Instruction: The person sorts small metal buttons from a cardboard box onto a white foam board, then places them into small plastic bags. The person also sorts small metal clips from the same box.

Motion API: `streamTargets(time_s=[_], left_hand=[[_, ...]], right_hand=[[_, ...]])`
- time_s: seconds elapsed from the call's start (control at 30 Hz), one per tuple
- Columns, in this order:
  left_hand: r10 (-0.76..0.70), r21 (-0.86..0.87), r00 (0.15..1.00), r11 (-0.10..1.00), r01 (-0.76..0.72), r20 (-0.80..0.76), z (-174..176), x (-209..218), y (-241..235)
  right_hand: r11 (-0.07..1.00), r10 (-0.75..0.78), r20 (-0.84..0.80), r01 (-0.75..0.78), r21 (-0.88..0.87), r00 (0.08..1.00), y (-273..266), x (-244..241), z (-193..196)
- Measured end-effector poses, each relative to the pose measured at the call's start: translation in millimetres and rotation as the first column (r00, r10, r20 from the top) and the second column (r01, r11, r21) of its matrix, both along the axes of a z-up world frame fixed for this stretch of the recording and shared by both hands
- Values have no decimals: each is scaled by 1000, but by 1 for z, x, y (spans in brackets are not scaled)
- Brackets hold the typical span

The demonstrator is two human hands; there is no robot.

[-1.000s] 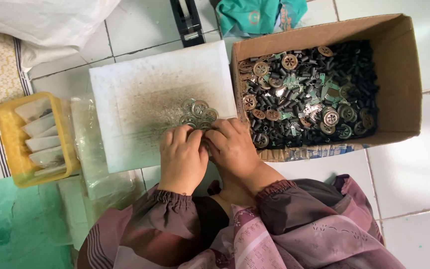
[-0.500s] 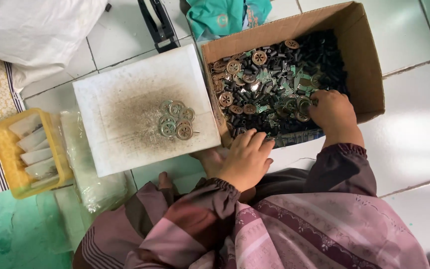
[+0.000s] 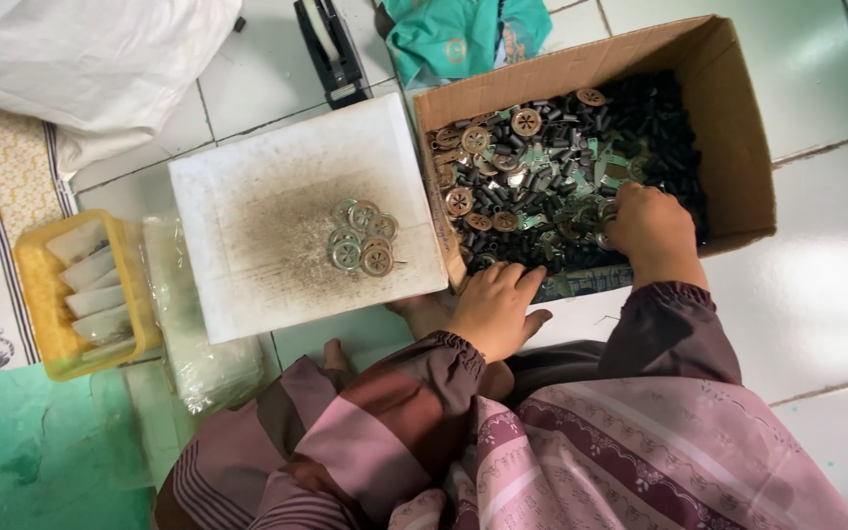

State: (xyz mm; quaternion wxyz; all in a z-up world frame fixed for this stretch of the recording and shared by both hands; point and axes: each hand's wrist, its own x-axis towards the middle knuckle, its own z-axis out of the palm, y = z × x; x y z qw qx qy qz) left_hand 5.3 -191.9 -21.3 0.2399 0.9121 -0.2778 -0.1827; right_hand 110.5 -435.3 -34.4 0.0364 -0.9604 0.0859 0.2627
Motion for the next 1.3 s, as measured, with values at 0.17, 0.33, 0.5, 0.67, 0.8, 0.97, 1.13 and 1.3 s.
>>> streamTargets(time_s=[0.17, 0.33, 0.5, 0.67, 0.8, 0.97, 1.13, 1.3], left_hand=[[175, -193, 981, 963, -187, -78, 4, 11, 8], [346, -312, 936, 884, -347, -59, 63, 5, 38], [445, -191, 755, 894, -405, 481, 71, -20, 109], [500, -25, 776, 846, -533, 385, 61, -38, 175], [520, 38, 811, 835, -548, 268, 44, -26, 184], [522, 52, 801, 828, -559, 292, 27, -15, 177], [480, 7, 803, 857, -515, 354, 34, -20, 156], [360, -199, 785, 933, -301, 504, 19, -14, 87]], right_hand=[[956, -12, 99, -18, 294, 995, 40, -5, 30], [767, -72, 348, -171, 618, 935, 116, -27, 48], [462, -347, 292, -109, 880, 891, 199, -50, 57], [567, -251, 493, -287, 772, 833, 259, -42, 9], [673, -125, 646, -414, 613, 753, 274, -33, -1], [651, -69, 768, -555, 518, 636, 274, -38, 11], [647, -96, 660, -457, 610, 745, 212, -38, 17], [944, 131, 426, -244, 223, 895, 92, -24, 29]])
